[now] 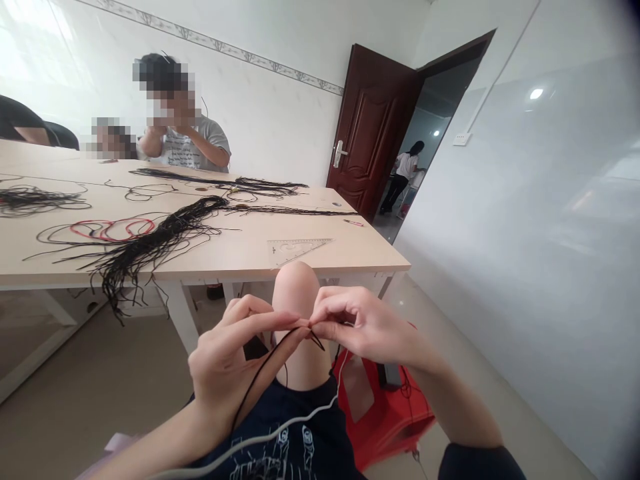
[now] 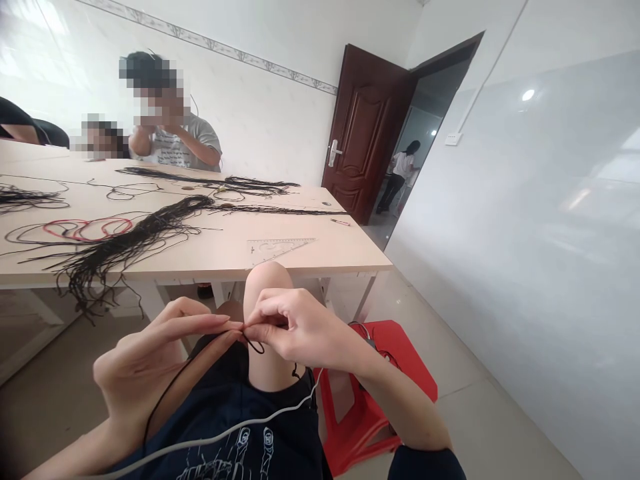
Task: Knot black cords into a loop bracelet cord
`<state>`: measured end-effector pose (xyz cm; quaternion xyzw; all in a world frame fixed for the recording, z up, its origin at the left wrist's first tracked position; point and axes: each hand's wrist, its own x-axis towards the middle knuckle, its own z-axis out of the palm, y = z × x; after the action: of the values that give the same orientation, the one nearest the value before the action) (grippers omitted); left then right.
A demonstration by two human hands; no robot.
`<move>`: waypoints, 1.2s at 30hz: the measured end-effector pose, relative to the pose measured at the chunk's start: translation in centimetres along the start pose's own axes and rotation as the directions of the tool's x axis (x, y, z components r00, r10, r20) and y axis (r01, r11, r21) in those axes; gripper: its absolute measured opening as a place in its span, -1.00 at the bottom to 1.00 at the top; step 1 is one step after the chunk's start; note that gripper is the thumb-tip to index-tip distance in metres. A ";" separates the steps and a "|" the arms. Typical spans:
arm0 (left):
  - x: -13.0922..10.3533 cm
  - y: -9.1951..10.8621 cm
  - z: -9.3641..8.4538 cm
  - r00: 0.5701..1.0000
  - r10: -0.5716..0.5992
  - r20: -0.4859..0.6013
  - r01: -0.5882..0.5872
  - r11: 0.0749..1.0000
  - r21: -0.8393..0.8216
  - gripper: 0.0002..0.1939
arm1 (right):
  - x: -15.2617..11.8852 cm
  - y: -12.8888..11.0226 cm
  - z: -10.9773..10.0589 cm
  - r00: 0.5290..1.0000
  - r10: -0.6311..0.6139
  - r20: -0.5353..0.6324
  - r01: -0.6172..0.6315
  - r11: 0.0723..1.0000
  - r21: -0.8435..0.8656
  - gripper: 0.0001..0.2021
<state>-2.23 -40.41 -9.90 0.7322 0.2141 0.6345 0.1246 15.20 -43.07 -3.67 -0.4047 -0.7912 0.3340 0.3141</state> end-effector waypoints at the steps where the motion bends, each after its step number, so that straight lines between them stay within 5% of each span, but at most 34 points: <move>1: 0.0 0.1 0.0 1.000 0.020 -0.007 -0.020 0.999 0.039 -0.69 | 0.0 0.1 0.0 1.000 -0.001 0.003 0.001 1.000 0.009 -0.77; 8: 1.0 0.2 -0.6 0.984 0.163 0.079 -0.173 0.975 0.143 -0.74 | 0.3 0.5 -0.2 0.999 -0.003 0.033 0.000 0.995 0.100 -0.78; 14: 2.8 -0.4 -1.2 0.881 0.430 0.200 -0.452 0.888 0.081 -0.67 | 0.2 0.2 -0.4 0.999 0.000 0.043 -0.003 0.996 0.087 -0.80; 26: 3.5 -0.1 -1.9 0.780 0.543 0.311 -0.611 0.768 0.193 -0.75 | 0.0 0.1 -0.3 1.000 -0.009 0.020 0.008 0.999 0.041 -0.74; 33: 3.1 0.1 -1.7 0.797 0.541 0.269 -0.602 0.748 0.278 -0.70 | 0.1 -0.3 -0.4 1.000 -0.020 0.022 0.019 1.000 0.010 -0.79; 36: 3.0 0.2 -1.4 0.871 0.443 0.213 -0.486 0.842 0.235 -0.75 | -0.1 -0.6 -0.6 0.999 -0.026 0.029 0.027 0.999 -0.044 -0.82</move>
<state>-3.25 -39.29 -6.94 0.8180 0.1080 0.5516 -0.1226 15.40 -43.24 -2.87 -0.3963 -0.8081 0.3179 0.2982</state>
